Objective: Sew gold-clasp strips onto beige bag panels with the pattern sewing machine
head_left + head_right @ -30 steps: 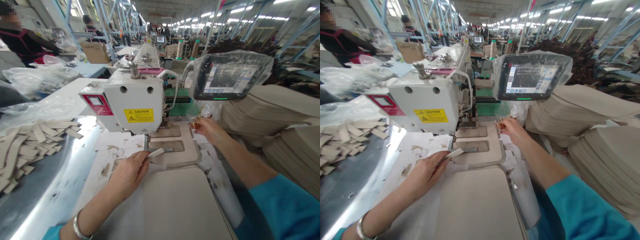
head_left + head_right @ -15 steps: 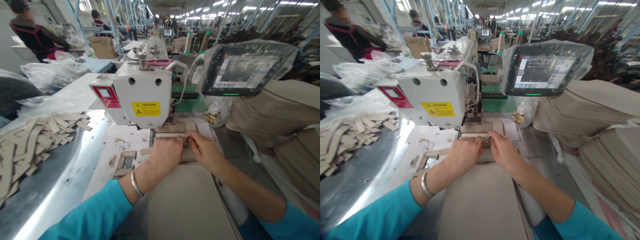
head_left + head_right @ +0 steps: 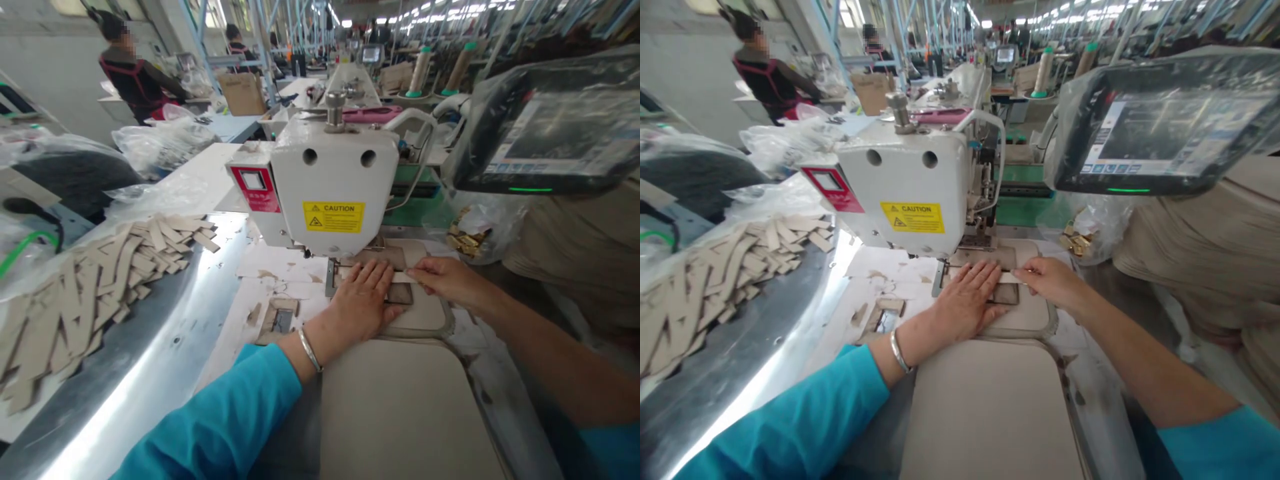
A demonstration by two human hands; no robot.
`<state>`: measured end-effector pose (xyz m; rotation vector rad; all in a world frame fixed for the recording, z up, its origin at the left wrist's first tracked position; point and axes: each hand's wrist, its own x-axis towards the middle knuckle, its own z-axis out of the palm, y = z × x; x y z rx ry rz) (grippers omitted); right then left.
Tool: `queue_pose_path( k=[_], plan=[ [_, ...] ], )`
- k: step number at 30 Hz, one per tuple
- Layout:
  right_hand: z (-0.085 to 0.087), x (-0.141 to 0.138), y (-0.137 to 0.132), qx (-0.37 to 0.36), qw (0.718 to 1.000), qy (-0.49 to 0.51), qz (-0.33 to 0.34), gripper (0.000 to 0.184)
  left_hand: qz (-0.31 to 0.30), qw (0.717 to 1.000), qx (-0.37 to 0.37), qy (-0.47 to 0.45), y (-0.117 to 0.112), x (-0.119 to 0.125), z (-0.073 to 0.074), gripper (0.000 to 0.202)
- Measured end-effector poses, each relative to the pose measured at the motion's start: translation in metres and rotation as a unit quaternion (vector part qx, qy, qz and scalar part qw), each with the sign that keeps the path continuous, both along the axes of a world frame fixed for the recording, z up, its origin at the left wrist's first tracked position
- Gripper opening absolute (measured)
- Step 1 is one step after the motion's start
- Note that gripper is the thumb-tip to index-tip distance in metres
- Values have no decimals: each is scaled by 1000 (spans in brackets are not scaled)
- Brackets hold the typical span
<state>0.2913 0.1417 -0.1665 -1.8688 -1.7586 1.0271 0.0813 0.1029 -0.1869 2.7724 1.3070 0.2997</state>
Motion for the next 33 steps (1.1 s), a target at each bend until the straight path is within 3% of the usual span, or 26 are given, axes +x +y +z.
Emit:
queue_pose_path(
  k=[5, 15, 20, 28, 33],
  plan=[
    [-10, -11, 6, 5, 1000, -13, -5, 28, 2, 1000, 18, 2, 12, -7, -1, 72],
    [-7, -15, 11, -23, 999, 16, -16, 26, -33, 999, -4, 10, 19, -14, 0, 66],
    [-2, -10, 15, -76, 995, 30, -52, 35, -19, 1000, -15, 10, 21, -9, 0, 67],
    [15, -19, 14, -137, 989, 9, -46, 43, -17, 1000, -9, 9, 18, -9, 3, 66],
    [22, -23, 14, -100, 993, -58, 3, 43, -19, 1000, 0, 5, 19, -11, 1, 66]
  ],
)
